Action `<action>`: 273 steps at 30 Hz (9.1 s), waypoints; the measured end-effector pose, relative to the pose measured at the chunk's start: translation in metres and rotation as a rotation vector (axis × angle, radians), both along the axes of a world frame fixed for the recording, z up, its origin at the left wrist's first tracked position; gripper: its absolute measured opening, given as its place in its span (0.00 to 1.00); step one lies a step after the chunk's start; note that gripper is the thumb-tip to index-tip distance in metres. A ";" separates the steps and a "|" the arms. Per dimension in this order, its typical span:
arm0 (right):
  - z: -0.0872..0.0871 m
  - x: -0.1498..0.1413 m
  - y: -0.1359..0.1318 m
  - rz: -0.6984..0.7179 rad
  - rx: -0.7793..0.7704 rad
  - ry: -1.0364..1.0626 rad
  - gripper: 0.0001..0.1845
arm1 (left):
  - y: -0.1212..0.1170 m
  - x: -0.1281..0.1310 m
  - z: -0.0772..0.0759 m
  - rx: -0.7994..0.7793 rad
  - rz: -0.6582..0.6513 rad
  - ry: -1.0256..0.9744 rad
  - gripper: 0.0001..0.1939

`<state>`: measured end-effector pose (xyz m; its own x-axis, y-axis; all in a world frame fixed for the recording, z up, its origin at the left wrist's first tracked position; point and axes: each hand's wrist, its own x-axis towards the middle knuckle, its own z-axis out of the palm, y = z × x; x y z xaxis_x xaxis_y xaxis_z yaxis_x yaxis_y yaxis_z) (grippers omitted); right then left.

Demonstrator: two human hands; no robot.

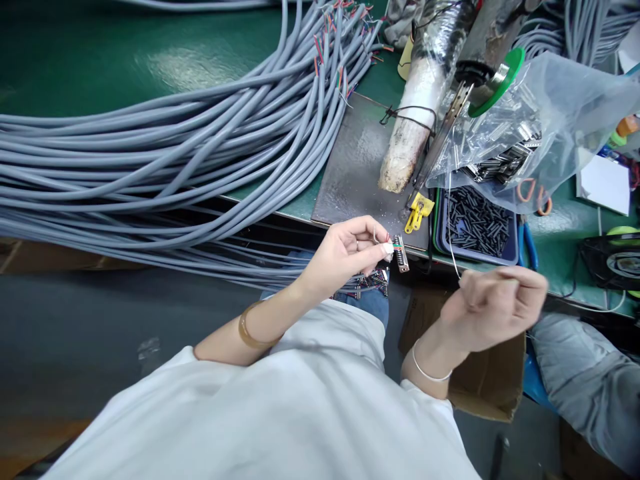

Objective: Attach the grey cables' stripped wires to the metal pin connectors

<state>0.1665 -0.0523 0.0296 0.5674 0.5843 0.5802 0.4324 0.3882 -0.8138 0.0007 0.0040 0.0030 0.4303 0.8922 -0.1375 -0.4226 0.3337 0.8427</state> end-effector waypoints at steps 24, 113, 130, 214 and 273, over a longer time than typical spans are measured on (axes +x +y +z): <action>-0.042 -0.014 0.020 0.174 -0.133 -0.437 0.08 | 0.006 0.018 -0.009 0.137 0.246 0.096 0.08; -0.018 -0.001 0.041 0.158 -0.169 -0.495 0.07 | 0.027 0.033 0.009 0.187 0.395 0.210 0.10; -0.017 0.010 0.027 0.116 -0.150 -0.244 0.13 | 0.027 0.030 0.007 0.191 0.354 0.244 0.07; -0.028 -0.001 0.036 0.208 -0.104 -0.597 0.09 | 0.023 0.035 0.006 0.158 0.378 0.289 0.07; -0.008 -0.002 -0.005 0.380 -0.446 -0.167 0.09 | -0.002 -0.024 0.011 0.137 -0.301 0.144 0.19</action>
<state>0.1641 -0.0573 0.0214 0.1937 0.9354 0.2959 0.4662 0.1776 -0.8667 -0.0237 0.0022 0.0136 0.6612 0.7430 -0.1036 -0.1959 0.3044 0.9322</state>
